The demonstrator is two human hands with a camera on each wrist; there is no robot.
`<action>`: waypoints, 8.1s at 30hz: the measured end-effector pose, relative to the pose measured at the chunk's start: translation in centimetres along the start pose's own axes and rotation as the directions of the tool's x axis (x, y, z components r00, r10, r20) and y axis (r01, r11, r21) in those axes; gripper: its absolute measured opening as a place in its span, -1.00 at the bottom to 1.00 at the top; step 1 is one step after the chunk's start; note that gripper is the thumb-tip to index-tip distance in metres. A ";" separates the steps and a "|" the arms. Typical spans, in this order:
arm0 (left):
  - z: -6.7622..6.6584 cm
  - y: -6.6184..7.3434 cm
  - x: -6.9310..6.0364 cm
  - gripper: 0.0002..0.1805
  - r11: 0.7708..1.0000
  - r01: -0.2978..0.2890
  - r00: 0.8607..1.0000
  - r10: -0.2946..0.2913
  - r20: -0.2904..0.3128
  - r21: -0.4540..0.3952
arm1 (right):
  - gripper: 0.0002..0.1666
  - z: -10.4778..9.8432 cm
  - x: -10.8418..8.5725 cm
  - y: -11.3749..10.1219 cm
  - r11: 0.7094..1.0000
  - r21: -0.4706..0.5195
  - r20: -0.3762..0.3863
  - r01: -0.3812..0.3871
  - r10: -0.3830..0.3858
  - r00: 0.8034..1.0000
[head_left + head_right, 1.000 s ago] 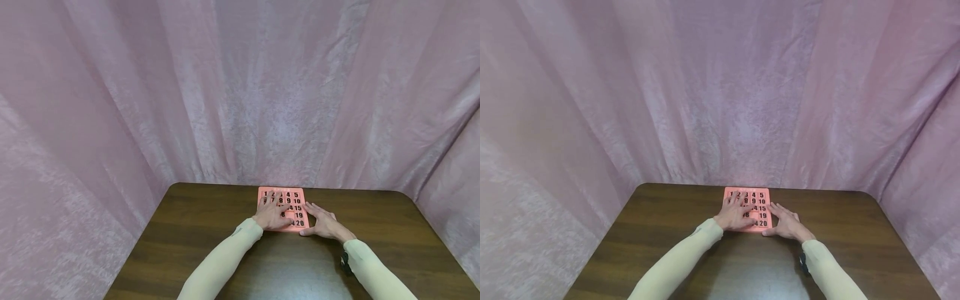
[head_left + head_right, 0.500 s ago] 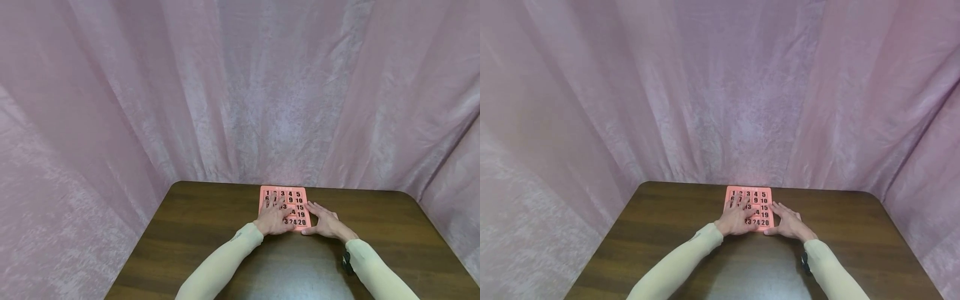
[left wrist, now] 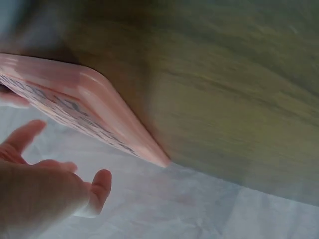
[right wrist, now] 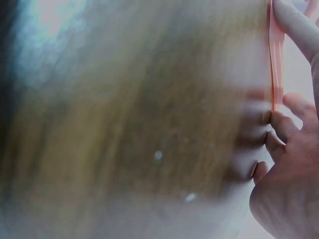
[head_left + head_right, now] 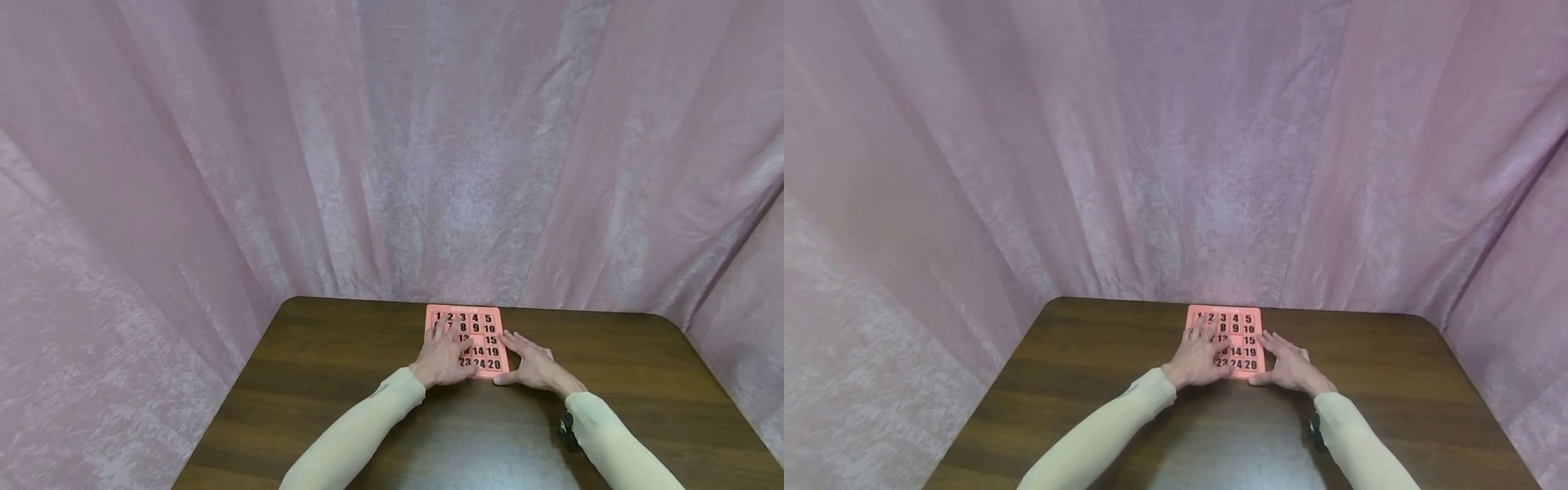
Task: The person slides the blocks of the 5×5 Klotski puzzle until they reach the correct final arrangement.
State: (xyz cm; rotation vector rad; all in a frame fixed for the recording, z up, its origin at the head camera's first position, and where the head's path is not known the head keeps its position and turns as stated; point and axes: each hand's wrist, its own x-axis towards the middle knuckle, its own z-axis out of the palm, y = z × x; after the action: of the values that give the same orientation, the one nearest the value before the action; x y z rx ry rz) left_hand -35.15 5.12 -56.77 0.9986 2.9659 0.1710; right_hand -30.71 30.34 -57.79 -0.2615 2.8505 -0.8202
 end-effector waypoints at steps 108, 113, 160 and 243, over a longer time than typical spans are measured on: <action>0.9 -1.8 -2.6 -0.25 0.997 -0.029 0.998 0.033 0.048 -0.065 | 0.41 0.3 0.0 0.2 1.000 0.013 -0.007 -0.006 0.007 1.000; 0.6 -2.4 -2.0 -0.23 0.997 -0.021 0.998 0.026 0.063 -0.075 | 0.40 0.5 -0.1 -0.1 1.000 0.020 -0.010 0.007 -0.007 1.000; 1.2 -2.2 -0.1 -0.27 0.998 0.041 0.998 -0.039 0.041 -0.047 | 0.38 0.3 -0.3 -0.2 0.999 0.035 -0.038 0.020 -0.018 0.999; 0.5 -1.9 -3.2 -0.31 0.999 -0.051 0.999 0.051 -0.002 -0.002 | 0.38 0.2 0.0 -0.3 1.000 0.021 -0.035 0.023 -0.022 0.999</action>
State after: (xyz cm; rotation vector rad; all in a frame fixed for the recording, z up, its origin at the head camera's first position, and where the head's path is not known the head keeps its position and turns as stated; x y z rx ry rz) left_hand -33.75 1.71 -57.51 1.0753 2.9427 0.1747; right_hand -30.59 30.00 -57.83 -0.2802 2.8747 -0.8670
